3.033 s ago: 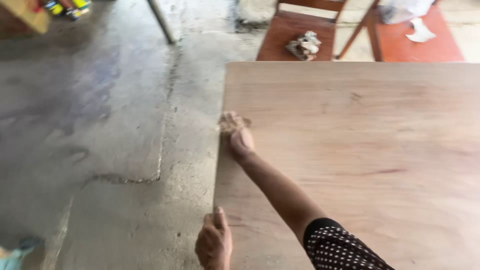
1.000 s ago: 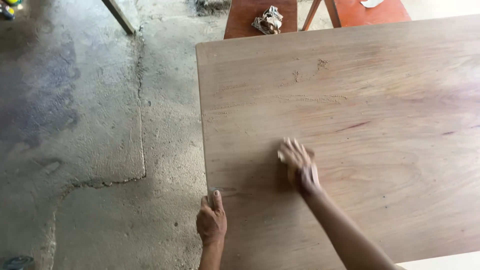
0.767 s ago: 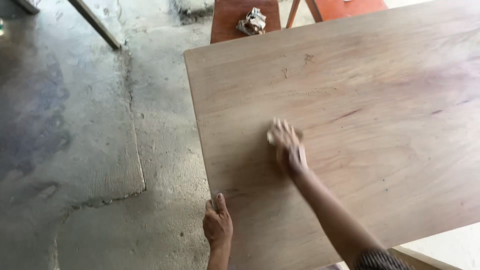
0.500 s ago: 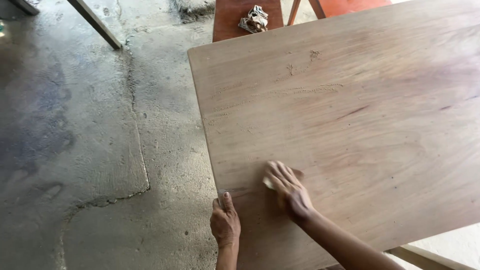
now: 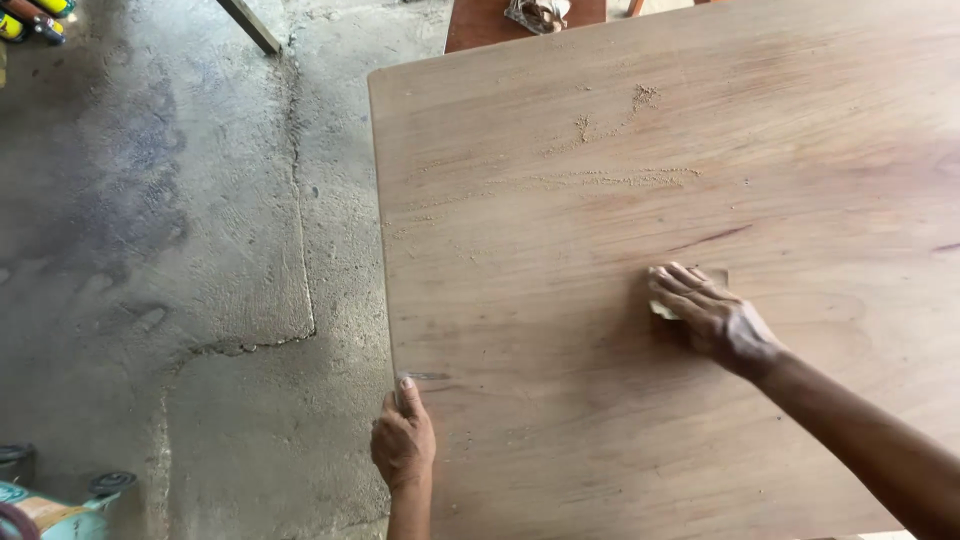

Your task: The person sands the surface and edges of a wooden table using a sanding block. They move around the table to reach different areas, applying consistent pressure to smooth the wood.

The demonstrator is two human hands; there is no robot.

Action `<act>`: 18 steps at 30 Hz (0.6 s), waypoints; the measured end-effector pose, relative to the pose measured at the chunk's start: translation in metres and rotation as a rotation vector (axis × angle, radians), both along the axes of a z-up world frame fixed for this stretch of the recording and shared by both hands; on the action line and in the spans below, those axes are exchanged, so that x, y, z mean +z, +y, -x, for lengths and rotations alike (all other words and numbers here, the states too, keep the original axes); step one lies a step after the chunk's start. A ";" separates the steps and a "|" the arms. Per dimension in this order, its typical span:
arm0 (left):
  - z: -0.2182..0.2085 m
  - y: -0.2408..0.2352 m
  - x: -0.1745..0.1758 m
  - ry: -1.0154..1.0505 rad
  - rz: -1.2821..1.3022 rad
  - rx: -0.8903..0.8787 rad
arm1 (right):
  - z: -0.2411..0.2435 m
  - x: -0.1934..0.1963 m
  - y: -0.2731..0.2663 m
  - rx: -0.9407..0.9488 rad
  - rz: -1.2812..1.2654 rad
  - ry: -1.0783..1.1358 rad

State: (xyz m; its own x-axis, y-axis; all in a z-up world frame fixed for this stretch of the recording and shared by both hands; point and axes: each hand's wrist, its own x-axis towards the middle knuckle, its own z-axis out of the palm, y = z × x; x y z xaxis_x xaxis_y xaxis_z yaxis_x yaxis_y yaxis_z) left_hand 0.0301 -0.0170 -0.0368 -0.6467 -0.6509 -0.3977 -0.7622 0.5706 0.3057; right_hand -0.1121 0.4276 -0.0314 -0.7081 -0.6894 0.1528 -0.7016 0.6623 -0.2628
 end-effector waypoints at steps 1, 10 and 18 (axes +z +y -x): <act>-0.002 0.002 0.002 0.001 0.024 0.007 | 0.001 -0.012 -0.004 0.047 -0.180 0.152; -0.001 0.004 -0.001 -0.013 0.094 0.039 | 0.045 -0.012 -0.090 0.350 -0.280 0.127; 0.009 0.020 0.029 -0.093 0.128 0.080 | 0.054 -0.005 -0.011 0.299 -0.373 0.310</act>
